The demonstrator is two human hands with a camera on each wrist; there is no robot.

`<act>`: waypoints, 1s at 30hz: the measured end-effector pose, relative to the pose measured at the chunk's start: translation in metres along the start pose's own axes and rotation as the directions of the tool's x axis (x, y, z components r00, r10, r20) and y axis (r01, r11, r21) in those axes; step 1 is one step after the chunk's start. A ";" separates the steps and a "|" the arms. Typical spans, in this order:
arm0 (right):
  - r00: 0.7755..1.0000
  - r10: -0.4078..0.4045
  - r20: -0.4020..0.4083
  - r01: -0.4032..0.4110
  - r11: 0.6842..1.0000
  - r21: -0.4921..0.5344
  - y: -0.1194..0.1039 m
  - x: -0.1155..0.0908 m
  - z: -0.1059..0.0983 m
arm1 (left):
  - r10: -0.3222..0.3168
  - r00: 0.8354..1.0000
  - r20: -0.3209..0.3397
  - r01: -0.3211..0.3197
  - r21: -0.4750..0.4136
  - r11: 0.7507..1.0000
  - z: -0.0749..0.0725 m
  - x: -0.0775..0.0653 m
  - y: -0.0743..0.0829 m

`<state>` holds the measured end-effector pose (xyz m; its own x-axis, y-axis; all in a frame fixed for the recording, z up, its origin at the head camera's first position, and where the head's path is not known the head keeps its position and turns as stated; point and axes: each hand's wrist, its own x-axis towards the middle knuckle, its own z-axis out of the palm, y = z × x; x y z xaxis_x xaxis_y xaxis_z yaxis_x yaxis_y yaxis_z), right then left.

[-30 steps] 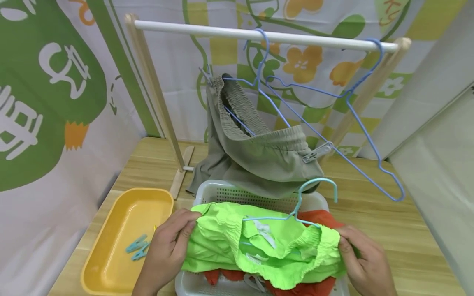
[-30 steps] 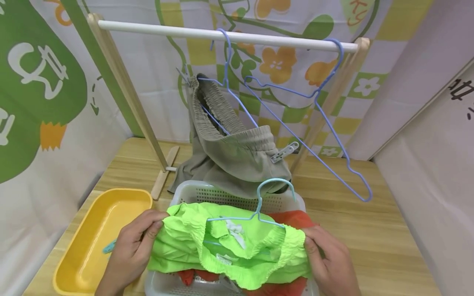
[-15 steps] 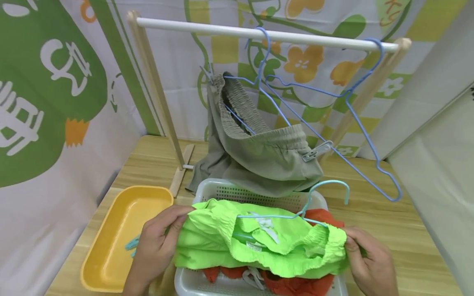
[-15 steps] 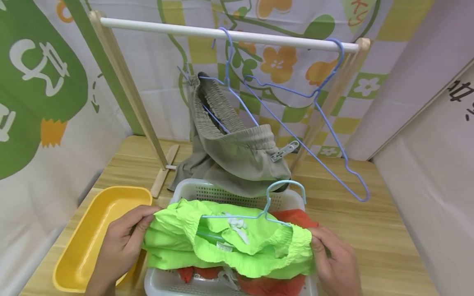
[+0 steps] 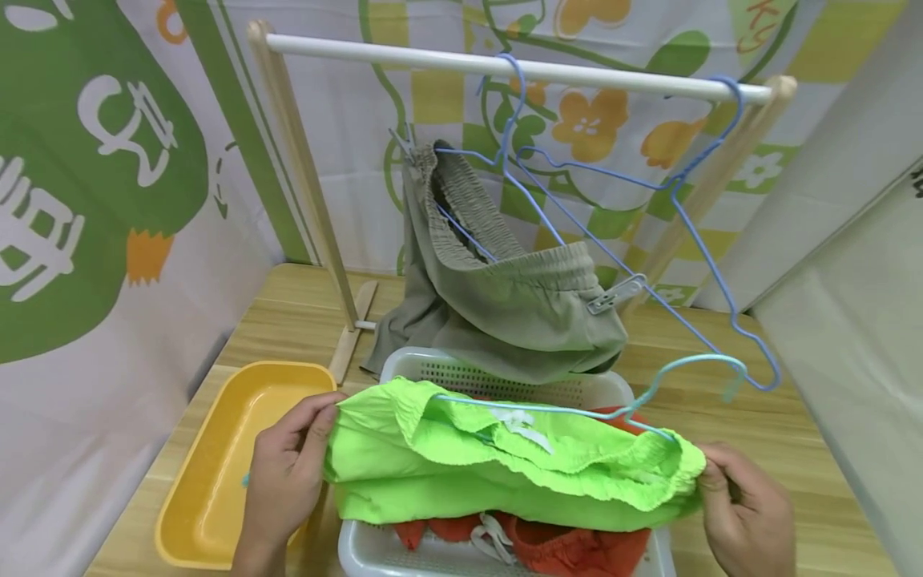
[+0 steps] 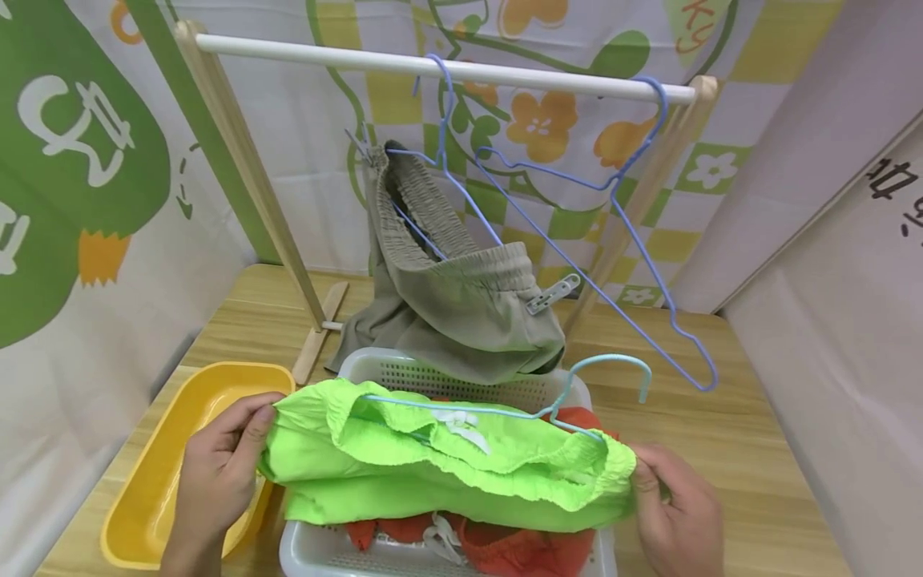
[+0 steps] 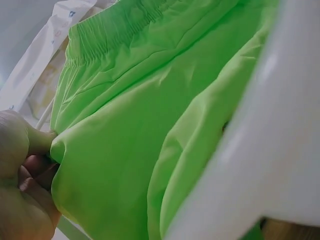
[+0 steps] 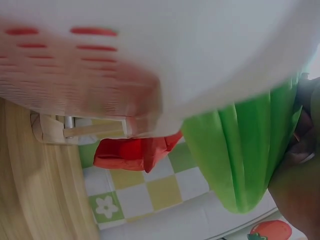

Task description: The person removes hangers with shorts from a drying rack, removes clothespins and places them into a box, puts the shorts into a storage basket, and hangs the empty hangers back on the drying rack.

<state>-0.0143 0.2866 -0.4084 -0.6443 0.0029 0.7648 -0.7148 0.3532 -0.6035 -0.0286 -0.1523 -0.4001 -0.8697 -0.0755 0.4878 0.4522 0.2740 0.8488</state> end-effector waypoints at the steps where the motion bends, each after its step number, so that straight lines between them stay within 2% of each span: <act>1: 1.000 0.001 -0.006 -0.001 1.000 0.005 0.000 0.000 -0.001 | -0.020 1.000 -0.012 0.020 0.000 1.000 0.000 0.000 0.000; 5: 1.000 0.014 -0.017 -0.014 1.000 0.005 -0.001 0.000 -0.002 | -0.088 0.994 -0.069 0.086 -0.041 0.995 0.001 -0.002 0.001; 7: 1.000 0.019 -0.021 -0.019 1.000 0.002 -0.002 0.000 -0.002 | -0.129 0.986 -0.106 0.118 -0.105 0.987 0.001 -0.002 0.002; 13: 1.000 0.002 -0.024 -0.002 1.000 0.017 0.002 0.000 -0.004 | -0.167 0.967 -0.191 0.114 -0.261 0.959 0.003 -0.001 0.002; 16: 1.000 -0.005 -0.023 0.006 0.999 0.033 0.003 0.001 -0.005 | -0.239 0.943 -0.233 0.161 -0.310 0.937 0.006 0.001 0.003; 18: 1.000 -0.008 -0.019 0.009 0.999 0.047 0.003 0.001 -0.006 | -0.312 0.918 -0.246 0.207 -0.373 0.904 0.008 0.003 0.003; 20: 1.000 -0.011 -0.012 0.012 0.997 0.077 0.002 0.002 -0.006 | -0.388 0.892 -0.232 0.248 -0.466 0.849 0.010 0.005 0.003; 22: 1.000 -0.021 -0.008 0.022 0.990 0.136 0.000 0.003 -0.007 | -0.426 0.883 -0.199 0.253 -0.563 0.787 0.010 0.007 0.002; 24: 1.000 -0.025 -0.019 0.028 0.984 0.176 -0.002 0.004 -0.007 | -0.444 0.881 -0.162 0.247 -0.644 0.724 0.010 0.008 0.001; 25: 0.999 -0.023 -0.033 0.029 0.979 0.203 -0.003 0.005 -0.007 | -0.448 0.882 -0.148 0.244 -0.670 0.701 0.010 0.008 0.000; 27: 0.998 -0.026 -0.059 0.041 0.964 0.262 -0.005 0.006 -0.006 | -0.451 0.884 -0.125 0.246 -0.695 0.675 0.009 0.009 -0.001; 29: 0.997 -0.026 -0.074 0.044 0.968 0.246 -0.005 0.008 -0.006 | -0.445 0.888 -0.112 0.252 -0.693 0.676 0.010 0.009 -0.001; 30: 0.997 -0.023 -0.077 0.041 0.970 0.241 -0.005 0.008 -0.006 | -0.438 0.893 -0.107 0.253 -0.684 0.684 0.010 0.009 -0.002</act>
<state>-0.0139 0.2906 -0.3978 -0.6045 0.0671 0.7938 -0.7853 0.1167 -0.6079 -0.0391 -0.1436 -0.3990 -0.9532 -0.2901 0.0853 0.2240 -0.4881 0.8436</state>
